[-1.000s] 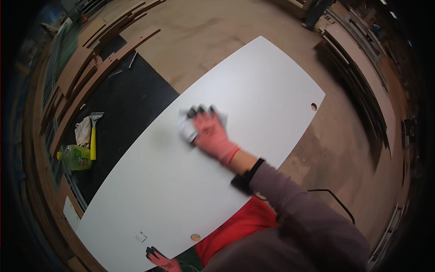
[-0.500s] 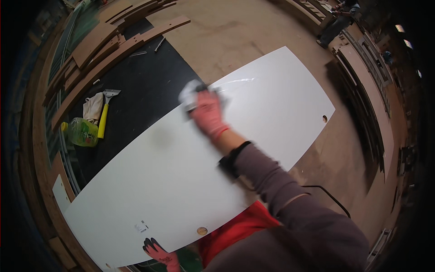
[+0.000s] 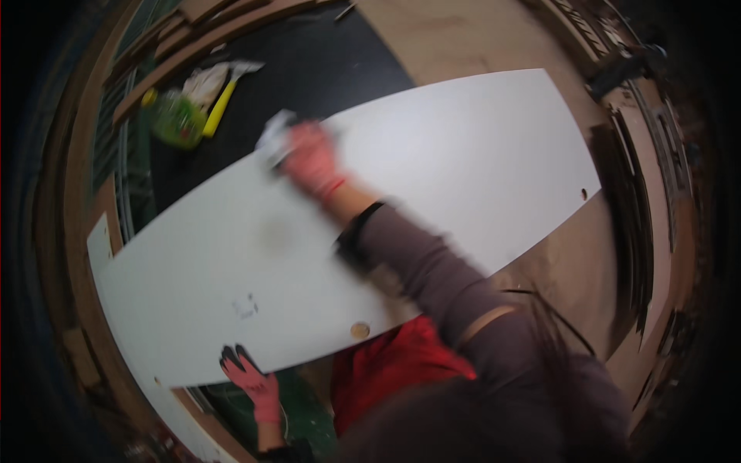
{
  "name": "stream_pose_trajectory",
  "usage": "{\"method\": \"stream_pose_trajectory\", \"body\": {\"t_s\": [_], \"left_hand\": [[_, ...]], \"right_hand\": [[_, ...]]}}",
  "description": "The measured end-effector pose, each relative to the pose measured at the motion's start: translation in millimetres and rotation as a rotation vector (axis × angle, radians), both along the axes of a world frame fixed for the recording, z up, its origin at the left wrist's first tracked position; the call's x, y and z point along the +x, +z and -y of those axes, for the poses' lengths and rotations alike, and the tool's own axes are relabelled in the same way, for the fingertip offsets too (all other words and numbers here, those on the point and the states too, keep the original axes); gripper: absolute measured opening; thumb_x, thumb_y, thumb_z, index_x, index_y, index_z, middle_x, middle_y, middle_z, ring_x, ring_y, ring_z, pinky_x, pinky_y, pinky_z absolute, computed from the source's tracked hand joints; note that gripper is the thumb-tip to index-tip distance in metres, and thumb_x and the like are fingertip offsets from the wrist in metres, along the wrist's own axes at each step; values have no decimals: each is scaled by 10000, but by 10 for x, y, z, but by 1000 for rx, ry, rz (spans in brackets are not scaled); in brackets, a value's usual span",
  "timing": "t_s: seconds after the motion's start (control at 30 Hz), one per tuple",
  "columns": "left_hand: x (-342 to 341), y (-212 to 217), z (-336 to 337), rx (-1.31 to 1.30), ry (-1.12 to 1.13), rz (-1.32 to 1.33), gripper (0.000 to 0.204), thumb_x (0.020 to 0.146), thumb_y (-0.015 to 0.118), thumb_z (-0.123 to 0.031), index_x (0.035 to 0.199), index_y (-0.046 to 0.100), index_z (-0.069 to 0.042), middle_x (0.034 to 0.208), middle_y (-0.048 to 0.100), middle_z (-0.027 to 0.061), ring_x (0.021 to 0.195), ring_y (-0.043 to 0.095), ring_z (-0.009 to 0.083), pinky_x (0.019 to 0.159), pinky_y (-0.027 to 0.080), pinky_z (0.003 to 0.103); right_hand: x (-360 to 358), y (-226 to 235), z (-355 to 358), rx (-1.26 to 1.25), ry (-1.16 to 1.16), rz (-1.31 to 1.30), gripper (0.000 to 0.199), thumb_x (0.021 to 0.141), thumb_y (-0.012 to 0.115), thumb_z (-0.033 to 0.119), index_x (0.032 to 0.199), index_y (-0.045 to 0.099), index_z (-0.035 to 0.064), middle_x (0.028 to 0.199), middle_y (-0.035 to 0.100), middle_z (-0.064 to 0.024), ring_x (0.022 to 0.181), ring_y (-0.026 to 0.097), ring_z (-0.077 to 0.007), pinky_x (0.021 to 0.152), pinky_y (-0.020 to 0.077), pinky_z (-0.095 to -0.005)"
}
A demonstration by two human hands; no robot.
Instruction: Scraping and cleaning a large furniture board with liquid and a cloth in a factory setting.
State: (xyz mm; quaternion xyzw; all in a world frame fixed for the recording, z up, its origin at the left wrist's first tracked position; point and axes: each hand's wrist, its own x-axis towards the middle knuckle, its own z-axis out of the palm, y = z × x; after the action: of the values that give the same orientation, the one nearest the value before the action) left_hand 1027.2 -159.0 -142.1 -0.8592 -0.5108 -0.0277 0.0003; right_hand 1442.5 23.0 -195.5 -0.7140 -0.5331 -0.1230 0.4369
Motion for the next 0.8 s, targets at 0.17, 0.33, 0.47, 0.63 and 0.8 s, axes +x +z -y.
{"method": "stream_pose_trajectory", "body": {"t_s": [0.17, 0.33, 0.47, 0.63, 0.8], "left_hand": [[-363, -101, -266, 63, 36, -46, 690, 728, 654, -179, 1308, 369, 62, 1382, 304, 284, 1298, 269, 429, 1105, 159, 540], [-441, -193, -270, 109, -78, -77, 658, 798, 601, -278, 1312, 369, 61, 1405, 318, 236, 1297, 293, 403, 1090, 196, 522], [-403, -180, -269, 99, -73, -33, 637, 800, 588, -276, 1304, 381, 54, 1405, 324, 229, 1295, 296, 403, 1091, 195, 521], [-390, -211, -259, 84, -52, -18, 629, 784, 584, -262, 1299, 394, 44, 1399, 340, 224, 1290, 304, 404, 1100, 181, 515], [-347, -191, -286, 126, -66, 28, 588, 774, 585, -253, 1257, 435, 47, 1369, 374, 232, 1293, 307, 397, 1104, 178, 514]], "right_hand": [[1880, 347, 1475, -576, -555, 30, 499, 888, 418, 423, 1187, 537, 42, 1178, 555, -161, 1110, 496, -300, 988, 325, -405], [2432, 206, 3391, -804, -1124, -132, 548, 872, 446, 446, 1288, 479, 92, 1318, 479, -132, 1269, 392, -279, 1065, 251, -466], [2123, 60, 3982, -801, -1139, -95, 593, 865, 464, 445, 1329, 435, 78, 1380, 428, -99, 1309, 348, -264, 1081, 224, -482], [1353, -5, 3524, -796, -858, 109, 571, 869, 484, 394, 1327, 427, 58, 1332, 463, -136, 1267, 389, -292, 1090, 215, -477], [-90, 522, 2360, -440, -388, 81, 466, 878, 503, 363, 1182, 508, 11, 1180, 537, -193, 1151, 460, -347, 1067, 252, -485]]}}
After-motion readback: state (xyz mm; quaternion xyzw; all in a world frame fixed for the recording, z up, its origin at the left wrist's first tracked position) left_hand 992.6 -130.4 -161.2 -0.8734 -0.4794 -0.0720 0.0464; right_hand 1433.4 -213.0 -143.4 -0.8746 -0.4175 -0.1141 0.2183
